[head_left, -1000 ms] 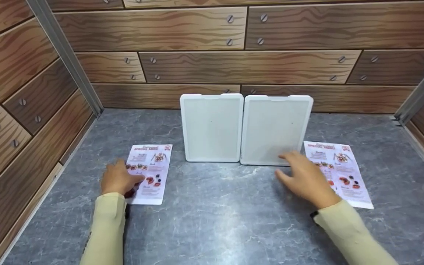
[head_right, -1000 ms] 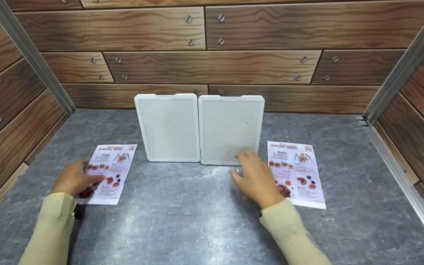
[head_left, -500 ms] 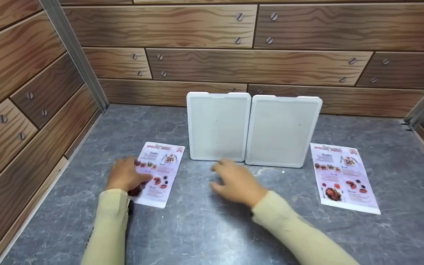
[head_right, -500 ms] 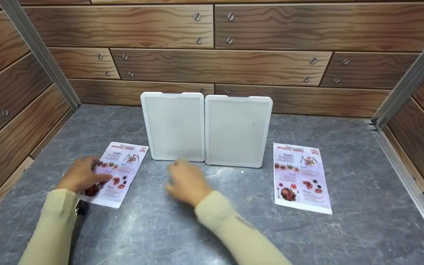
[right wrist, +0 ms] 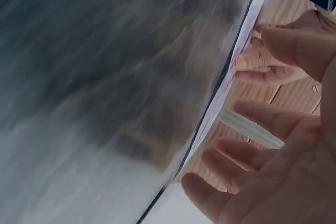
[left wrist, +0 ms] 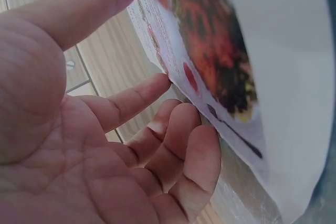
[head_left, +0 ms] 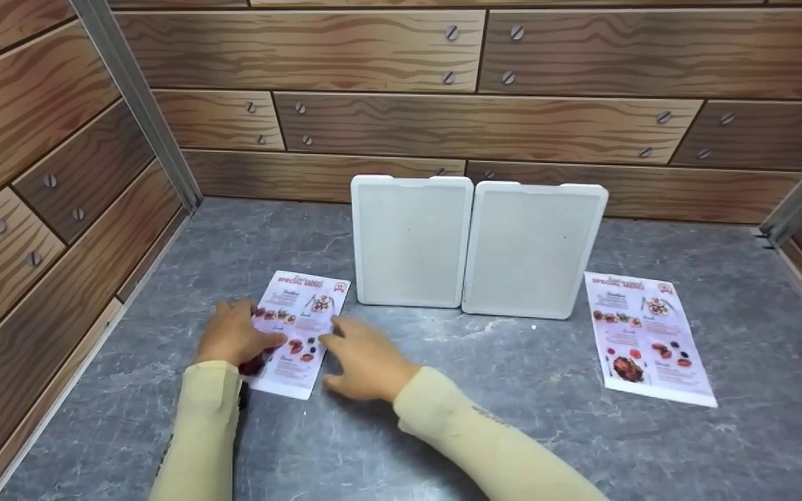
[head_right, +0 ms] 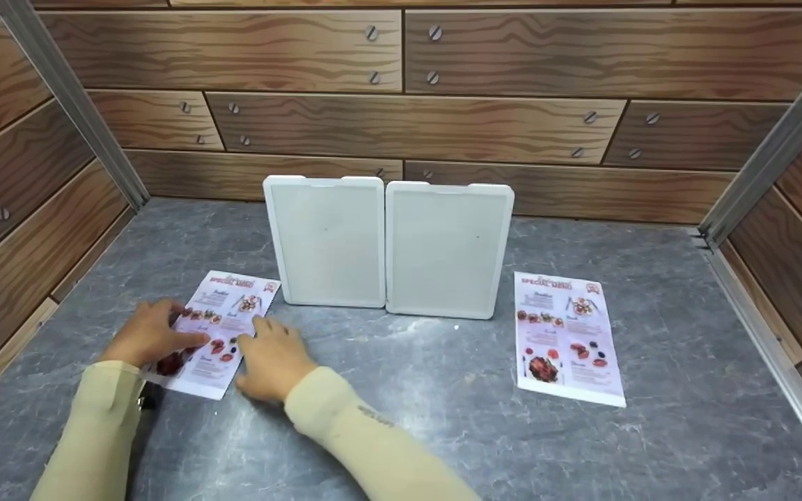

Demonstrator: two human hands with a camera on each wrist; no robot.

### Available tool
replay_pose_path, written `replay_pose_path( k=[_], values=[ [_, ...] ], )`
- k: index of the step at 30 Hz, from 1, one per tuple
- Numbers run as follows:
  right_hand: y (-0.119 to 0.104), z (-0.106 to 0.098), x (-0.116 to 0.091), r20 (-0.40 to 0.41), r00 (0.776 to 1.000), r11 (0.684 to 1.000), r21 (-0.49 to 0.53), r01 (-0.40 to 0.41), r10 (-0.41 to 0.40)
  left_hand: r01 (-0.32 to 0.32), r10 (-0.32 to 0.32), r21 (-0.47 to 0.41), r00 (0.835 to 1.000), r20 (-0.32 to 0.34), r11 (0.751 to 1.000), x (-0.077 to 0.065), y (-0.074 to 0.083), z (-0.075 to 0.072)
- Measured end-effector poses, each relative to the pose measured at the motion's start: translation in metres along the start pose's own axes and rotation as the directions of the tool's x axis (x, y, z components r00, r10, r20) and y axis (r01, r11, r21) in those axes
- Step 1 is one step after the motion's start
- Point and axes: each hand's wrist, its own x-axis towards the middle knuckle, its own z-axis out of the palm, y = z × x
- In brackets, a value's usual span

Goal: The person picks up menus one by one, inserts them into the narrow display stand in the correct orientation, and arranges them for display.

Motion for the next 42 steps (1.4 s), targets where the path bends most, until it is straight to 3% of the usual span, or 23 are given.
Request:
replay_pose_path(
  k=[8,12,16,21,28,32,36,42],
  values=[
    [-0.009,0.005,0.005,0.036,0.999,0.994,-0.107,-0.037,0.041,0.001,-0.001,0.018,1.0,0.012,1.0,0.0,-0.001,-0.001],
    [-0.015,0.003,0.009,0.02,0.998,0.977,-0.206,-0.058,0.063,0.002,-0.001,0.017,1.0,-0.031,1.0,0.002,0.0,-0.002],
    [-0.017,0.001,0.013,0.022,0.997,0.969,-0.237,-0.068,0.075,0.02,-0.021,-0.015,0.997,-0.073,1.0,0.003,-0.001,-0.003],
    [-0.017,0.001,0.014,0.027,0.997,0.976,-0.208,-0.063,0.07,0.05,-0.054,-0.047,0.995,-0.087,0.998,0.004,-0.007,-0.002],
    [-0.017,0.001,0.012,0.017,0.994,0.986,-0.135,-0.103,0.106,0.032,-0.039,-0.055,0.992,-0.121,0.998,0.007,-0.008,-0.003],
    [-0.017,0.002,0.009,0.002,0.996,0.992,-0.095,-0.086,0.086,0.036,-0.046,-0.071,0.99,-0.137,0.997,0.006,-0.007,-0.006],
    [-0.015,0.006,0.005,0.001,0.998,0.997,-0.034,-0.069,0.069,0.012,-0.021,-0.069,0.991,-0.134,0.998,0.005,-0.008,-0.008],
    [-0.009,0.006,0.005,0.013,0.994,0.989,0.094,-0.11,0.109,-0.034,0.024,-0.075,0.991,-0.135,0.997,0.006,-0.011,-0.009]
  ],
)
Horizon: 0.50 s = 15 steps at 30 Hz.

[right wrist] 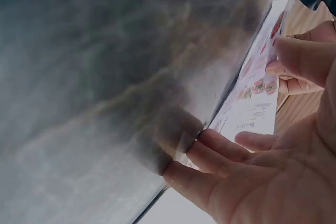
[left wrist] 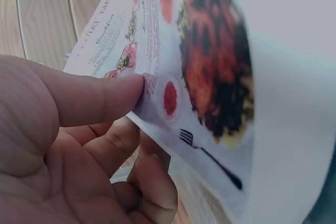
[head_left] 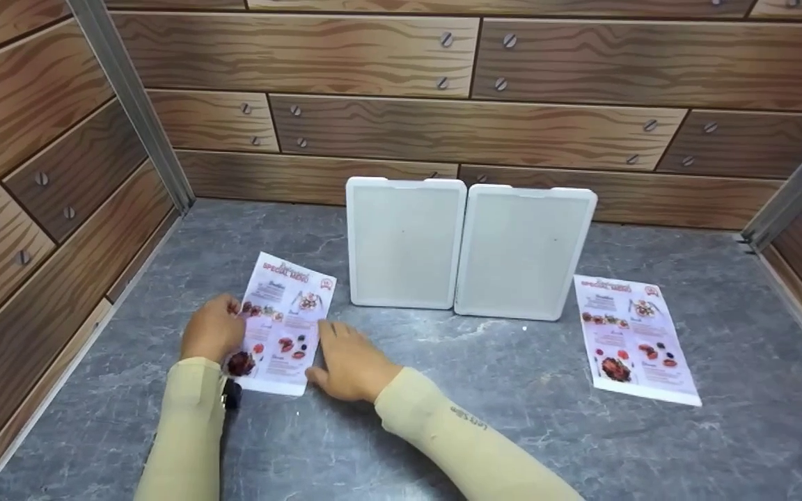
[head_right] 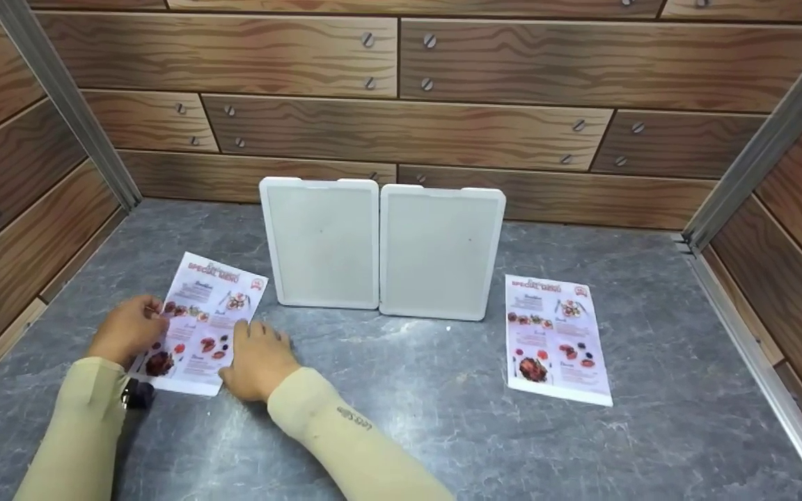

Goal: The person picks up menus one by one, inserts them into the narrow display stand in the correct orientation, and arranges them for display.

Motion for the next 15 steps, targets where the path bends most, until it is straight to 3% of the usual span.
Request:
replay_pose_path(
  k=[5,9,15],
  values=[
    [0.006,-0.009,0.005,-0.011,1.0,0.989,0.144,-0.024,0.025,-0.009,0.01,-0.04,1.0,0.025,0.999,0.0,0.005,-0.004],
    [0.009,-0.012,0.006,0.015,0.999,0.979,0.199,-0.045,0.043,-0.011,0.014,-0.052,0.998,0.054,0.999,0.0,0.007,-0.005],
    [0.014,-0.013,0.006,0.026,0.999,0.963,0.265,-0.047,0.042,-0.031,0.032,-0.044,0.999,0.014,0.999,-0.001,0.004,-0.003]
  ],
)
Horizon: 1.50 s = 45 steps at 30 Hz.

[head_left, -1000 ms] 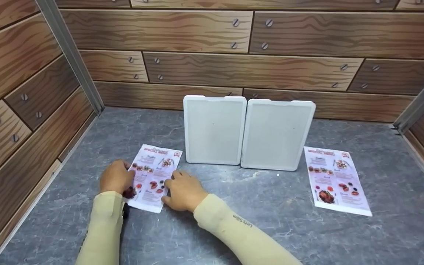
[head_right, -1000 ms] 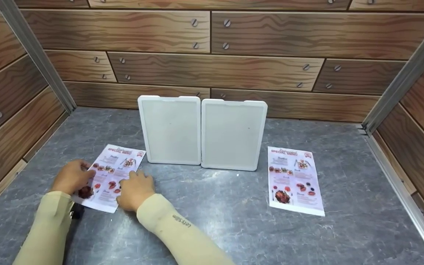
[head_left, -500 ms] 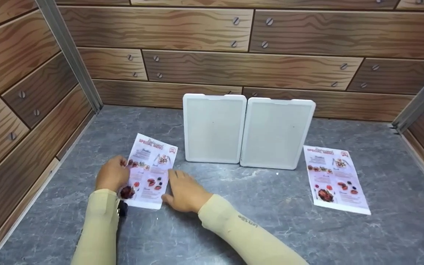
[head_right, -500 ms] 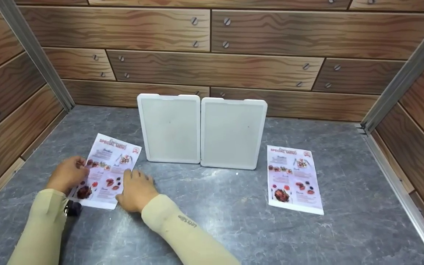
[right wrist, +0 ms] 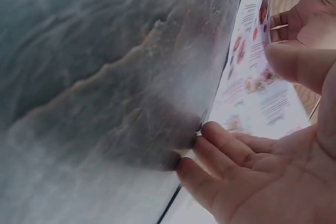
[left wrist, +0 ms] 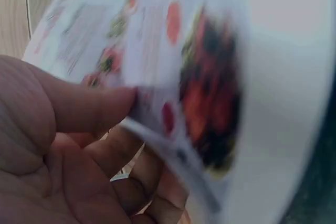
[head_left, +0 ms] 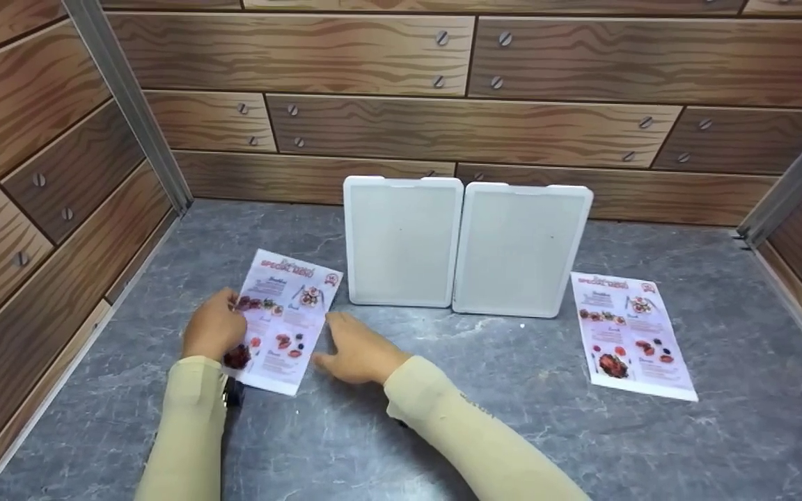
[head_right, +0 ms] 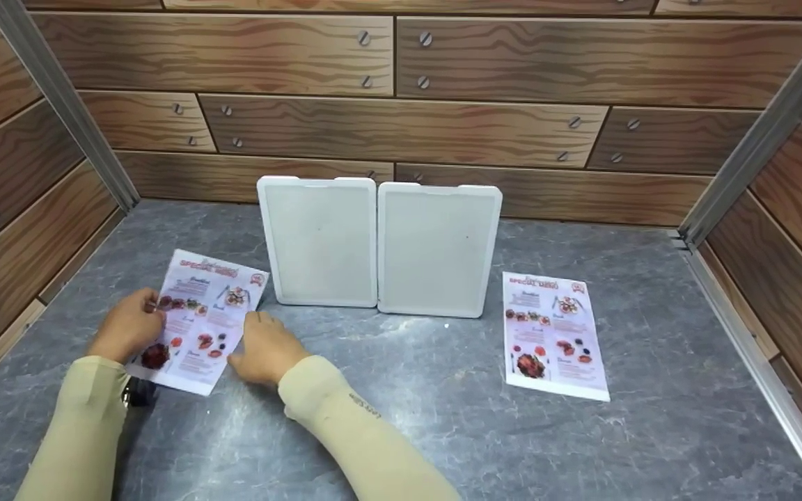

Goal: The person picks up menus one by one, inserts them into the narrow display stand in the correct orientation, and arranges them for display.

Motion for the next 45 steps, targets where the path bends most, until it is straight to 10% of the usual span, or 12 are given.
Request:
replay_pose_path(
  k=[6,14,32,45],
  values=[
    [0.004,-0.003,-0.001,-0.007,1.0,0.994,0.103,-0.021,0.022,-0.078,0.07,-0.077,0.992,-0.104,0.994,0.0,-0.004,0.001],
    [0.014,-0.006,0.004,-0.115,0.993,0.952,0.304,0.04,-0.005,-0.075,0.068,-0.167,0.997,-0.048,0.983,0.004,0.008,0.003],
    [0.032,-0.028,-0.009,-0.382,0.924,0.946,0.29,0.148,-0.027,-0.202,0.213,-0.253,0.977,0.017,0.946,0.007,0.018,0.009],
    [0.054,-0.046,-0.028,-0.435,0.896,0.944,0.252,0.213,-0.086,-0.327,0.338,-0.456,0.939,-0.06,0.828,0.002,0.037,0.012]
  ],
)
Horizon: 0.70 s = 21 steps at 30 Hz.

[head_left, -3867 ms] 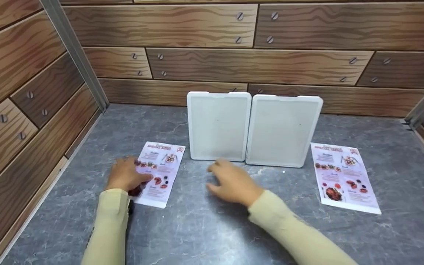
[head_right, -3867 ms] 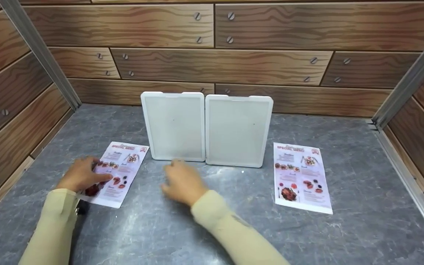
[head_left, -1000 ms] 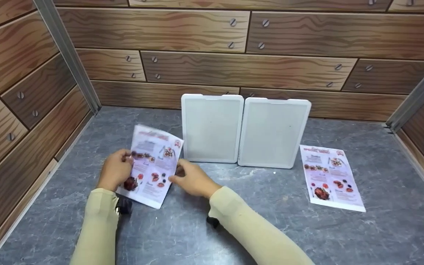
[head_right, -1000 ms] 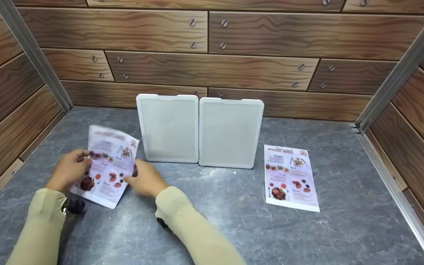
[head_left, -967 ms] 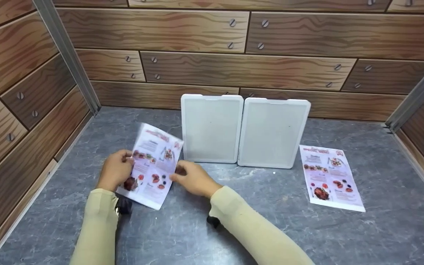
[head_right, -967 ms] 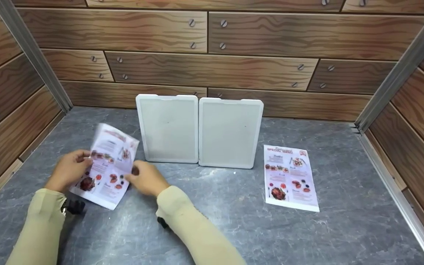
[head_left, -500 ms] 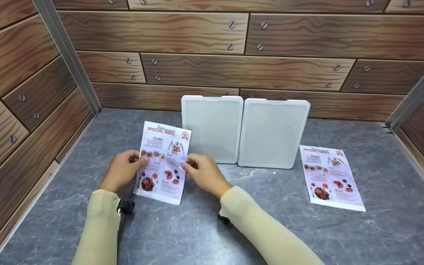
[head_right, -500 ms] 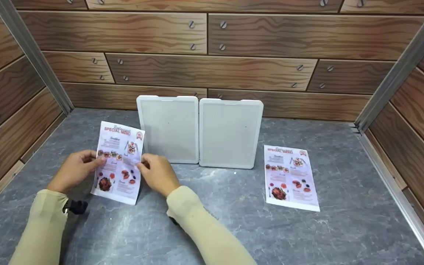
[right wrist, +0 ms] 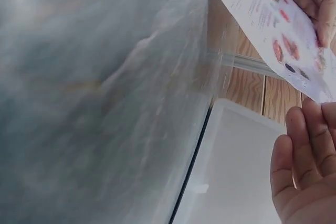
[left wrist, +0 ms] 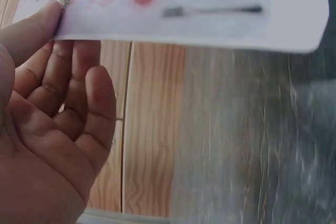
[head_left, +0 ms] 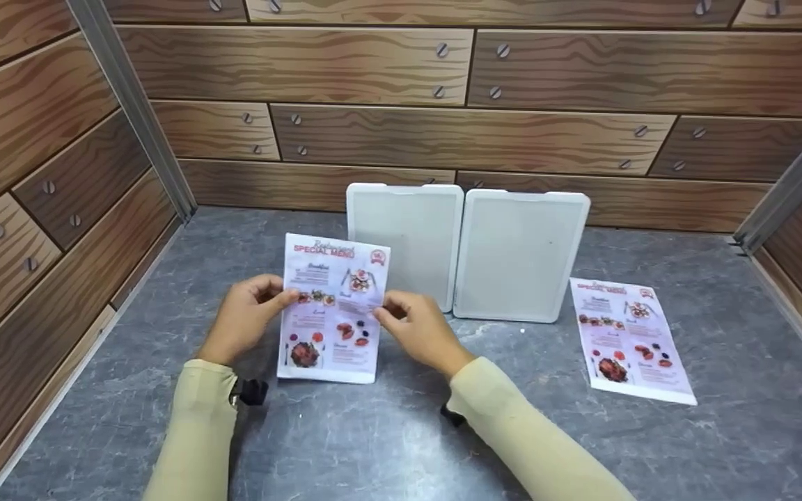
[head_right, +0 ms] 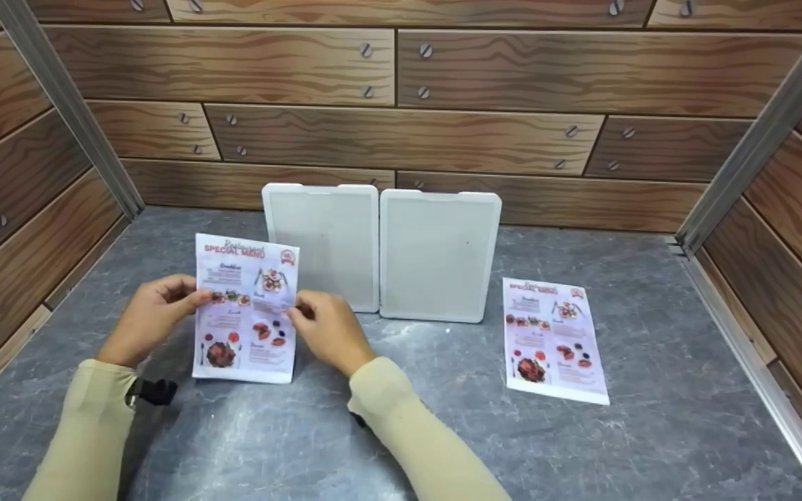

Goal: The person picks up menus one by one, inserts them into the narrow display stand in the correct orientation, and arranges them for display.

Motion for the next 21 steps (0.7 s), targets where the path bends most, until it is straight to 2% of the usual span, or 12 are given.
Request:
replay_pose_path(
  k=[6,9,14,17,21],
  values=[
    [0.009,-0.012,-0.008,-0.047,0.999,0.999,0.044,-0.023,0.025,-0.054,0.056,-0.104,0.998,0.013,0.993,0.0,0.01,0.01],
    [0.01,-0.019,-0.013,-0.056,0.997,0.986,0.159,-0.048,0.057,-0.072,0.075,-0.121,0.997,0.019,0.99,0.0,0.016,0.015],
    [0.006,-0.036,-0.022,-0.038,0.992,0.93,0.354,-0.096,0.117,-0.1,0.106,-0.162,0.994,0.03,0.982,-0.002,0.028,0.022],
    [0.001,-0.046,-0.026,-0.03,0.991,0.926,0.361,-0.113,0.133,-0.112,0.121,-0.189,0.992,0.037,0.975,-0.005,0.035,0.026],
    [-0.001,-0.059,-0.031,-0.053,0.988,0.937,0.328,-0.118,0.143,-0.139,0.152,-0.228,0.988,0.039,0.964,-0.007,0.042,0.037]
  ],
)
